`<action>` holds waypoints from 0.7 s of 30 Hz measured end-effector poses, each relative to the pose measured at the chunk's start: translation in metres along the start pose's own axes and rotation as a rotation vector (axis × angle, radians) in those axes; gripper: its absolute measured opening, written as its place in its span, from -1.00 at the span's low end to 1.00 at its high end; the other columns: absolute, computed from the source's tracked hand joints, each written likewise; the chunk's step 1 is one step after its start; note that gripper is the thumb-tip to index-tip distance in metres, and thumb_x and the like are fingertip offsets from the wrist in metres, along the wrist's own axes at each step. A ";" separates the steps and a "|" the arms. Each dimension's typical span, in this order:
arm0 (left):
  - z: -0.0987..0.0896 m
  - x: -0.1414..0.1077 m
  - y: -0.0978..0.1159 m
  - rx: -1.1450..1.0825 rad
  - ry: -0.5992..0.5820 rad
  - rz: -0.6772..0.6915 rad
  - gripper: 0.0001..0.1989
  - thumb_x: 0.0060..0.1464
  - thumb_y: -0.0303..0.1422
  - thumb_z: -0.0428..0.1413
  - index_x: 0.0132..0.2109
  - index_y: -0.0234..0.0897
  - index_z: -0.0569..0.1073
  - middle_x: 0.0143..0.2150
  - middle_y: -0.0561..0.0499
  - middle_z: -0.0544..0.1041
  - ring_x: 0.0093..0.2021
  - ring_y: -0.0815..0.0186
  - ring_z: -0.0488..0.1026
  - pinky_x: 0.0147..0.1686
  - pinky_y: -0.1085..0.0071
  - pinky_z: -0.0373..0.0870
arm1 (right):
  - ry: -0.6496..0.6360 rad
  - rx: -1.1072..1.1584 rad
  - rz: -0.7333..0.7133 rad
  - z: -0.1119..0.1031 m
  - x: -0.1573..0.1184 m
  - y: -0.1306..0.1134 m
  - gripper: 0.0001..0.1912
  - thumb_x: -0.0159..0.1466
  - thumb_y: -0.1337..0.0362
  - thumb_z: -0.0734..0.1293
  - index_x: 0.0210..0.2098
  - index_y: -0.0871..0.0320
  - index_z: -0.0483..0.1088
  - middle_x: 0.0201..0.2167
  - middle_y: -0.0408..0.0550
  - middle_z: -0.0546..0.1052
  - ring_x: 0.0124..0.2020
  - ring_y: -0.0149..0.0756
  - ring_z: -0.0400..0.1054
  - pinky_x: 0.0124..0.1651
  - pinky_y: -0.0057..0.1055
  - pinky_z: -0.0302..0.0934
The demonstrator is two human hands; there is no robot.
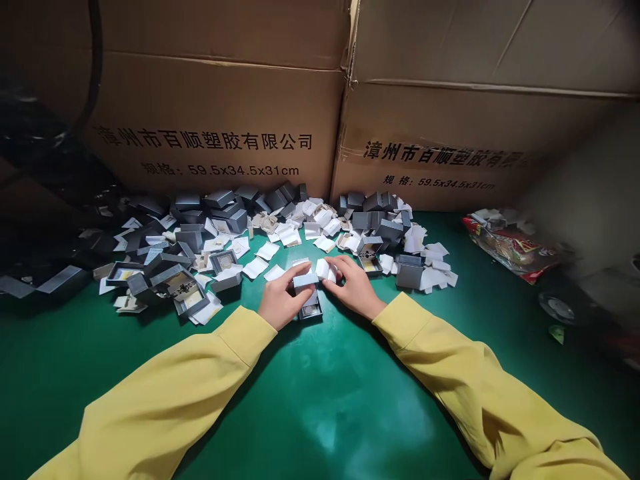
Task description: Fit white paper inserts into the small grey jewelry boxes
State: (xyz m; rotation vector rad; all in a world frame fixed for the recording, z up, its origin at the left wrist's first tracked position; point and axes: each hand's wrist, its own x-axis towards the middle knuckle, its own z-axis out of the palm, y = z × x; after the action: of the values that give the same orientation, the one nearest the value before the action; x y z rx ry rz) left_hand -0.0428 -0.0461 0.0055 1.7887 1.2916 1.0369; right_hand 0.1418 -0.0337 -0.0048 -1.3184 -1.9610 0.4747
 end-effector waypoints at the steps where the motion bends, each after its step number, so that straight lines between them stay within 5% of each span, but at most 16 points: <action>1: -0.001 0.000 0.001 -0.011 0.005 0.024 -0.56 -0.05 -0.27 0.11 0.03 -0.22 0.39 0.00 -0.03 0.47 -0.02 0.21 0.41 -0.07 0.33 0.38 | 0.000 0.000 0.002 0.000 0.000 0.000 -0.59 0.15 0.22 0.27 0.00 0.10 0.29 -0.14 -0.03 0.39 -0.37 -0.36 0.29 -0.21 -0.35 0.26; 9: -0.009 0.002 0.000 0.147 0.137 0.034 -0.73 -0.02 -0.31 0.07 -0.14 -0.21 0.50 -0.27 0.05 0.57 -0.41 0.37 0.46 -0.27 0.42 0.43 | -0.003 0.009 -0.009 0.000 0.000 0.000 -0.59 0.15 0.21 0.28 0.00 0.12 0.30 -0.15 -0.03 0.40 -0.39 -0.38 0.28 -0.21 -0.36 0.26; 14: -0.009 0.002 0.001 0.232 0.204 0.041 -0.75 -0.02 -0.35 0.05 -0.16 -0.20 0.49 -0.30 0.08 0.57 -0.48 0.41 0.42 -0.34 0.47 0.40 | 0.001 0.013 -0.010 0.000 0.000 -0.001 -0.60 0.15 0.22 0.28 -0.01 0.12 0.30 -0.15 -0.03 0.40 -0.41 -0.38 0.27 -0.21 -0.35 0.26; 21: -0.013 0.001 -0.002 0.156 0.071 0.032 -0.86 -0.02 -0.38 0.01 -0.23 -0.22 0.31 -0.05 -0.04 0.50 -0.15 0.26 0.47 -0.22 0.36 0.40 | 0.034 0.050 -0.008 -0.003 0.000 -0.005 -0.63 0.12 0.24 0.29 -0.06 0.14 0.31 -0.18 0.01 0.40 -0.35 -0.32 0.29 -0.28 -0.37 0.26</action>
State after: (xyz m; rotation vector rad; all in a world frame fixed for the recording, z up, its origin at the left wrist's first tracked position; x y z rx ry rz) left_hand -0.0549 -0.0434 0.0095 1.9088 1.4253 1.0504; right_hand 0.1412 -0.0356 0.0007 -1.2790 -1.9137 0.4914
